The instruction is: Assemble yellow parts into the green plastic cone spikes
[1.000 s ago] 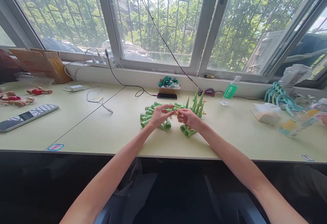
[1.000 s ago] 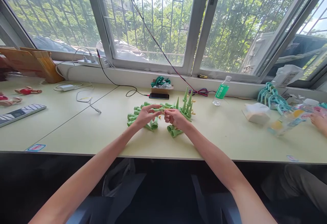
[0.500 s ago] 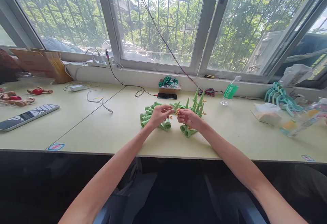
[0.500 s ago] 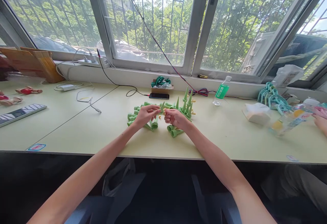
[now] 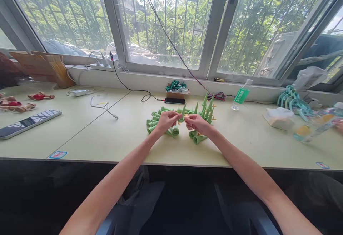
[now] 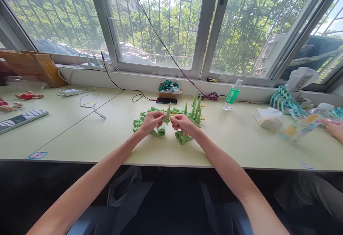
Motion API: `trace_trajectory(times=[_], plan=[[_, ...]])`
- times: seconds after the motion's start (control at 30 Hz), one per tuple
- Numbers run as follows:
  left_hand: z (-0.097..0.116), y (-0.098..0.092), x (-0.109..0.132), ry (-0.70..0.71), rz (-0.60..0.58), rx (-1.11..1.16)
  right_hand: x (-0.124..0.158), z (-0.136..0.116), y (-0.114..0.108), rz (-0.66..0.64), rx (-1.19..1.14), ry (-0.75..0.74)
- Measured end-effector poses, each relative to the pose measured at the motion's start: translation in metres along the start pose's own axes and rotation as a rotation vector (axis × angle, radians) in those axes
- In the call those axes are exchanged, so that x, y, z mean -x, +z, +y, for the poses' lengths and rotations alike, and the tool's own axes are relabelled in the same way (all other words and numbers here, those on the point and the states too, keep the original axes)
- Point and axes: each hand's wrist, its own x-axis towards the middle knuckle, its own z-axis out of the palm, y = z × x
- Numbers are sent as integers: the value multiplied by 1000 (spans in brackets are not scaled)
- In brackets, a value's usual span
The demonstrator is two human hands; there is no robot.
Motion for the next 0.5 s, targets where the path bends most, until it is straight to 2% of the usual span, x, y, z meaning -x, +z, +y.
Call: trace_trajectory(times=[0.23,0.5], plan=[[4,2,2,-48,-32,-11,-1,5,2,40,232,-136],[9,3,3,-132,-63,55,1,-2,7,51,339,-166]])
